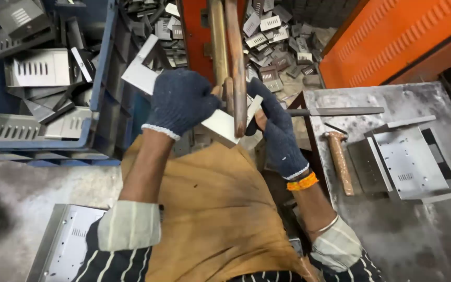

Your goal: Assembling metal enclosures using a spot welding machine and various hand tools.

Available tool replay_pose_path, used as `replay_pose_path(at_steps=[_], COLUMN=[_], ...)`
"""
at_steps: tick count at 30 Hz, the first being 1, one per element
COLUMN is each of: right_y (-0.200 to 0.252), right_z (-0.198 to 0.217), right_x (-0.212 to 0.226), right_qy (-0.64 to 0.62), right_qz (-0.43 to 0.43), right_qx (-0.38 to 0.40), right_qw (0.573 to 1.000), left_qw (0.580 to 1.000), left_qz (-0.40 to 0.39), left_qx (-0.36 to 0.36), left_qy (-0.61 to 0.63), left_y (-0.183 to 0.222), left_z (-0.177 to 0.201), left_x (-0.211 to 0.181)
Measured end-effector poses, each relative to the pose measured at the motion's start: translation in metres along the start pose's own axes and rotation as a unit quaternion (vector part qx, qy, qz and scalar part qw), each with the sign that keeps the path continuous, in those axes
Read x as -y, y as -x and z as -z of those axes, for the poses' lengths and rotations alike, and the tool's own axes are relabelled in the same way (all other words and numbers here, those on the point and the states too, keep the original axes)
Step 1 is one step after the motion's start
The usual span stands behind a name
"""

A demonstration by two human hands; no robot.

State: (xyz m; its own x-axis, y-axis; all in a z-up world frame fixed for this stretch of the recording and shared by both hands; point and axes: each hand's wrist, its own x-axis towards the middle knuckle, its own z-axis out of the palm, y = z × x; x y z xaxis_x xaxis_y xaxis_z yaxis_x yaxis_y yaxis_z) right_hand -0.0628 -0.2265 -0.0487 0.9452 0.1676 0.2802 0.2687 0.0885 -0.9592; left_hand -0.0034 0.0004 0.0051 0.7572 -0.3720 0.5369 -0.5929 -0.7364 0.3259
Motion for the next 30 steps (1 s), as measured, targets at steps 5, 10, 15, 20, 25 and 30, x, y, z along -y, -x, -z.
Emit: replay_pose_path(at_steps=[5, 10, 15, 20, 25, 30], right_y=[0.026, 0.076, 0.142, 0.183, 0.162, 0.154], right_z=[-0.001, 0.037, 0.164, 0.212, 0.232, 0.288], right_x=[-0.013, -0.071, -0.012, 0.085, 0.079, -0.014], right_qy=[0.038, -0.012, 0.035, 0.220, 0.625, 0.707], right_qz=[0.075, -0.078, -0.012, 0.063, -0.091, -0.129], right_qx=[-0.006, -0.145, -0.165, -0.415, -0.438, -0.335], right_qw=[0.996, 0.986, 0.986, 0.880, 0.640, 0.610], left_qw=[0.992, 0.971, 0.887, 0.889, 0.844, 0.708], left_qz=[0.123, 0.226, 0.235, -0.038, 0.037, 0.225], left_qx=[0.038, -0.045, 0.167, 0.019, 0.012, 0.207], left_qy=[0.003, 0.062, 0.360, 0.455, 0.534, 0.637], left_y=[0.051, 0.101, 0.074, 0.052, 0.055, 0.060], left_z=[0.008, -0.014, -0.003, -0.016, -0.063, -0.099], left_x=[-0.030, -0.111, -0.213, -0.257, -0.257, -0.232])
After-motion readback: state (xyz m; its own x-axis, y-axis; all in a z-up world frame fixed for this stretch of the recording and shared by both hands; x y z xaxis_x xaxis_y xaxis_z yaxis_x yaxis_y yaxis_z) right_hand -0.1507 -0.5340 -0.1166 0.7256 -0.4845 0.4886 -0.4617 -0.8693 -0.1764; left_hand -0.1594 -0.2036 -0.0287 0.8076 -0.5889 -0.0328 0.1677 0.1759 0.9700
